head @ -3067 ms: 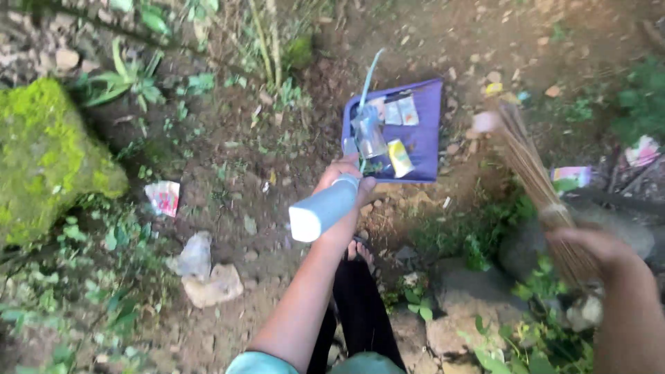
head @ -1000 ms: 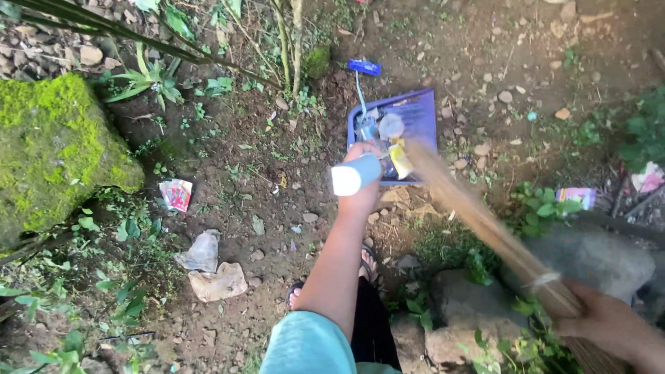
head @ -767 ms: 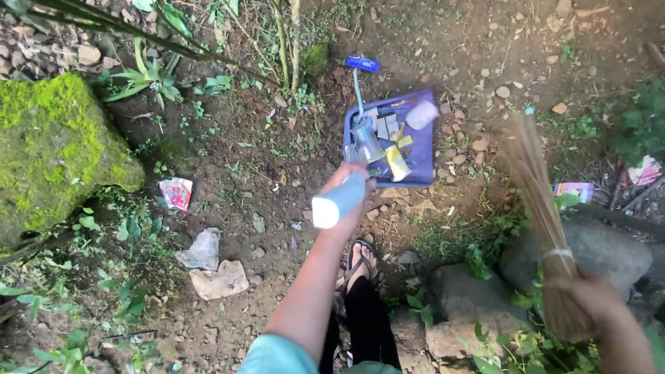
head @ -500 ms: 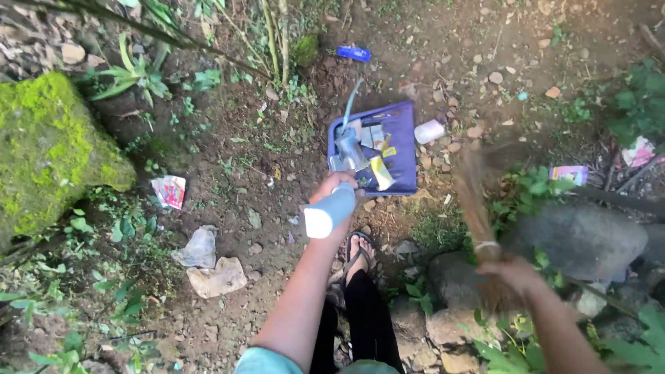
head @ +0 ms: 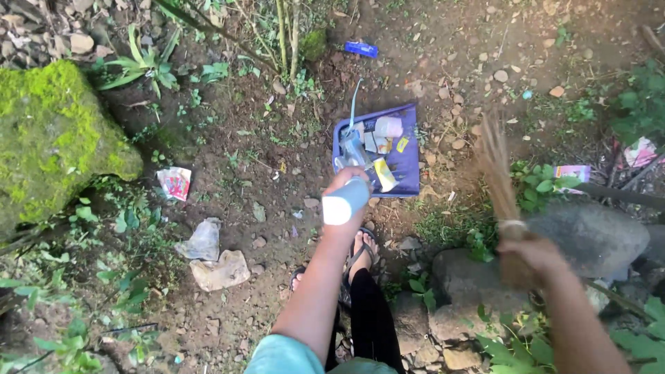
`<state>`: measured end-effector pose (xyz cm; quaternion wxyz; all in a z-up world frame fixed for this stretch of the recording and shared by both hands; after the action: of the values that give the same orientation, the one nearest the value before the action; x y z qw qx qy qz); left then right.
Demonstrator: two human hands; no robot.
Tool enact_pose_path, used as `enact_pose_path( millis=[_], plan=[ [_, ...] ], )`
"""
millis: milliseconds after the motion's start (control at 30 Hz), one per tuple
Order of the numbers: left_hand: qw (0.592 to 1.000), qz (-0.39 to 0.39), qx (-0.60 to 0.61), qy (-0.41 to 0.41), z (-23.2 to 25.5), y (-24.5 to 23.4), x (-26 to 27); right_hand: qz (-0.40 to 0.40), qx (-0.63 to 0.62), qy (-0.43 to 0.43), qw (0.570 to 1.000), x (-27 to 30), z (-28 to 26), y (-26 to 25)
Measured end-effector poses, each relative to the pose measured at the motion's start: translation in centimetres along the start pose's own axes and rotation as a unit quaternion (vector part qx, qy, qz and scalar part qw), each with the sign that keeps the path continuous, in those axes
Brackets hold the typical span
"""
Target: Sweeping litter and debris from a rocky outdoor area into a dustpan.
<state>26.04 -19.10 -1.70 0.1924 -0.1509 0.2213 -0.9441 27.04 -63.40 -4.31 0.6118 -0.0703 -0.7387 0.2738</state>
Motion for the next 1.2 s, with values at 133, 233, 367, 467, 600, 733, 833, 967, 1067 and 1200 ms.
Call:
enact_pose_path(
  millis=[133, 233, 367, 467, 600, 733, 833, 967, 1067, 1200],
  plan=[
    [0.998, -0.006, 0.058, -0.016, -0.7, 0.9, 0.4, -0.063, 0.119, -0.021, 0.991, 2.4, 1.2, 5.7],
    [0.991, -0.024, 0.131, 0.002, -1.2, 0.4, 0.4, -0.198, 0.17, -0.122, 0.958, 5.8, 5.2, 5.6],
    [0.996, -0.04, 0.067, -0.049, -0.5, -4.3, 1.2, -0.207, 0.135, -0.111, 0.963, 4.8, 14.2, -0.6],
    [0.995, -0.076, 0.038, -0.053, -0.6, -8.0, 3.6, -0.148, 0.075, -0.06, 0.984, 4.8, 19.7, -5.4],
    [0.984, 0.014, 0.023, 0.176, -3.9, -11.5, 7.7, -0.058, 0.054, -0.038, 0.996, 3.2, 18.7, -5.6],
    [0.995, -0.025, 0.016, 0.099, -3.8, -14.3, 10.2, -0.093, -0.149, 0.059, 0.983, 2.3, 18.9, 3.5],
    [0.986, -0.072, 0.108, -0.104, -5.6, -13.6, 10.7, -0.088, -0.105, 0.18, 0.974, 6.9, 17.9, 10.7],
    [1.0, -0.011, -0.001, 0.003, -6.0, -13.5, 11.5, -0.169, 0.062, -0.061, 0.982, 11.0, 21.8, 11.2],
    [1.0, -0.002, 0.004, 0.013, -6.3, -13.4, 11.3, -0.162, 0.124, -0.095, 0.974, 13.5, 21.6, 8.8],
    [0.998, -0.016, -0.023, -0.049, -6.5, -14.0, 12.0, -0.136, -0.023, 0.018, 0.99, 17.1, 18.8, 9.9]
  ],
)
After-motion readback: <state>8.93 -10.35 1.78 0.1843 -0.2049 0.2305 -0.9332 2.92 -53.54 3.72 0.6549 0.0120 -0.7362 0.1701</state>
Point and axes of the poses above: each hand's wrist, its own x-axis away from the middle knuckle, its own y-axis out of the palm, z = x × y, the point moved 3 cm from there along -x, towards the middle knuckle, and after that the axes turned 11 degrees about -x, right-handed, at the moved point
